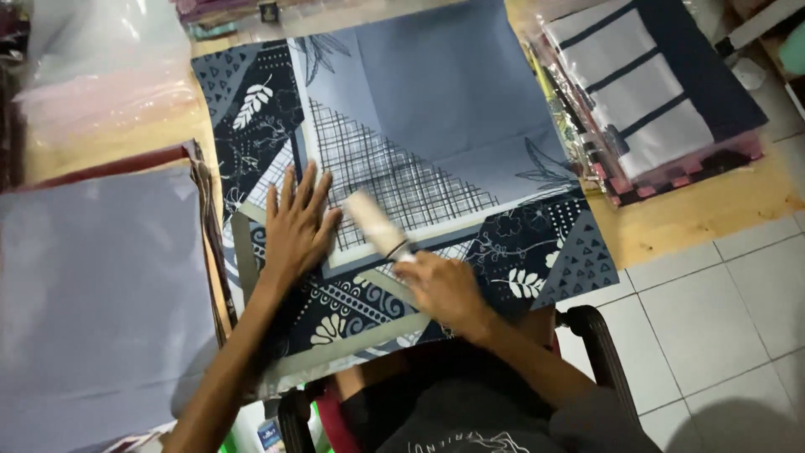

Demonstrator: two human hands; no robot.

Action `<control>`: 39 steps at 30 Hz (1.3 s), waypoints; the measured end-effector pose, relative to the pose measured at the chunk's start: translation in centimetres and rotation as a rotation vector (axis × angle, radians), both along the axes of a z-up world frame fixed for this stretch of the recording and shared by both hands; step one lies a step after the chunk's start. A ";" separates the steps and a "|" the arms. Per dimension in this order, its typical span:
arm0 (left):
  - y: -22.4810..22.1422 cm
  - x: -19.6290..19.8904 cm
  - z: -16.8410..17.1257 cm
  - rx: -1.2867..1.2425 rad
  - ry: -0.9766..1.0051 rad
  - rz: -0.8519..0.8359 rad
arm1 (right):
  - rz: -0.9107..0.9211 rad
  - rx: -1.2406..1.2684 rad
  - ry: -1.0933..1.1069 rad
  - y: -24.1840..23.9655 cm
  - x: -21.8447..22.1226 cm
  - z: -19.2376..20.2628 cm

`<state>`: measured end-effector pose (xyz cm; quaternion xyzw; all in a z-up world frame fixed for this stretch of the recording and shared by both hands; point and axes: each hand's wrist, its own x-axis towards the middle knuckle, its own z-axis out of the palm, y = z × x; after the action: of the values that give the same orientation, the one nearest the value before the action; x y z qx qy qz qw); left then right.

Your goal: Using a lint roller to remove lint and dust from a piece of patterned fabric laid out on a table.

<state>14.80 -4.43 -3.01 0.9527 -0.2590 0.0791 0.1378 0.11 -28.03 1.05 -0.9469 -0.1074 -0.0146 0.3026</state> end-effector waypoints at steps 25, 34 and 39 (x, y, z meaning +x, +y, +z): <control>-0.2 -0.2 1.1 -0.004 0.034 0.016 | -0.228 0.063 0.141 -9.7 0.8 1.4; -0.1 -0.3 0.9 -0.040 0.039 0.006 | -0.558 -0.161 -0.055 -17.6 -0.9 -1.8; -0.2 -0.3 1.2 -0.049 0.035 -0.005 | -0.426 0.030 -0.061 -7.3 -1.9 -0.4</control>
<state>14.53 -4.59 -1.79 0.9495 -0.2572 0.0684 0.1661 -1.78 -35.30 0.66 -0.9427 0.0863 -0.1087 0.3034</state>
